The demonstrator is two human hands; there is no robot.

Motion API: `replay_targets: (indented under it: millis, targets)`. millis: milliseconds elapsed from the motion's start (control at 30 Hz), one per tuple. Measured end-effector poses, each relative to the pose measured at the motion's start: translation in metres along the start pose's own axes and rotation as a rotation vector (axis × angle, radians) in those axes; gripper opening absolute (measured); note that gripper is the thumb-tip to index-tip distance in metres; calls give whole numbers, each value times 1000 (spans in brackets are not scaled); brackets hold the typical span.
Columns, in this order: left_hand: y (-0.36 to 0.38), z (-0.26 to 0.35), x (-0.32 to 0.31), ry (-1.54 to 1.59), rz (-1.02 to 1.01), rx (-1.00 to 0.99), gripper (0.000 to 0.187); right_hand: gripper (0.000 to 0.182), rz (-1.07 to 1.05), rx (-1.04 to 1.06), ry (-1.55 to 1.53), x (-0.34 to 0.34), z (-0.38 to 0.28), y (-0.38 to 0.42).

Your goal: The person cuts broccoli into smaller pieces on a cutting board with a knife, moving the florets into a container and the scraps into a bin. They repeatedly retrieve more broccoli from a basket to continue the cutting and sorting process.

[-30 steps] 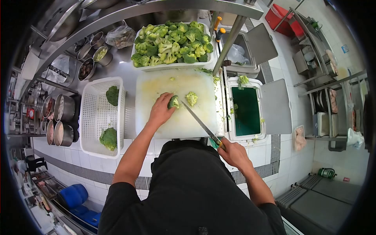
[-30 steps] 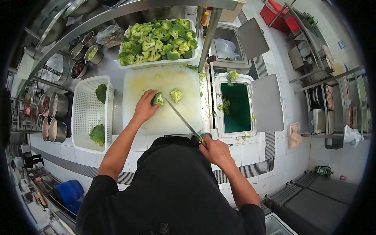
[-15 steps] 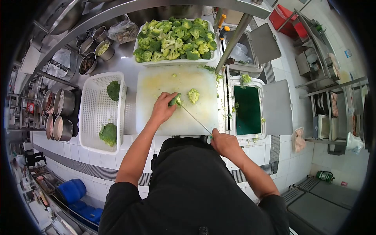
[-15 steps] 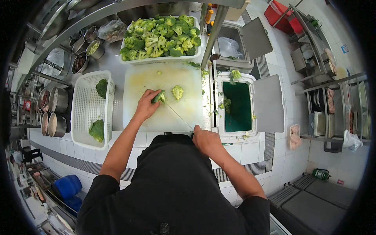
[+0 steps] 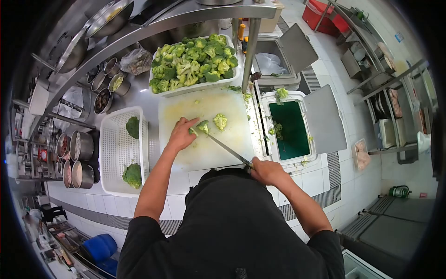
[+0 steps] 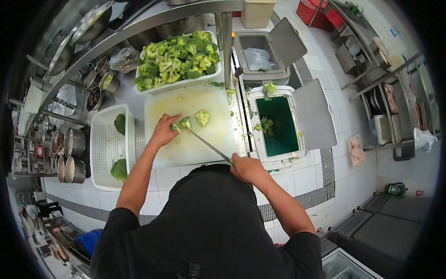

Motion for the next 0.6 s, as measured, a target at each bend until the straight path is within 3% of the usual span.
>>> replay_targets:
  millis: [100,167,300,367,467,600]
  targets:
    - [-4,6,9,-86,128,32,66,34,-70,-51,-33,-4,22,31]
    - [-3,54,3,-175,299,-255,71,35,-60,-47,-108,-5,30,49]
    - [-23,93,-28,-318,304,-368,59,35,-41,-71,-190,-2,33,73]
    - [-43,91,-42,-220,15,-270,38,35,-3,-109,-204,4,34,84]
    - [-31,85,-32,-211,108,-236,27,34,53,-176,-266,2,40,93]
    - [10,78,-36,-380,119,-317,34,36,169,-213,-324,-5,49,99]
Point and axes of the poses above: each hand's wrist, its own y-axis away from the middle knuckle, its own x-axis out of the back of the hand, z = x × y, the point moved 9 cm from there along -y, towards the middle knuckle, and after that the axes turned 12 degrees about x, right-handed, at the moved point
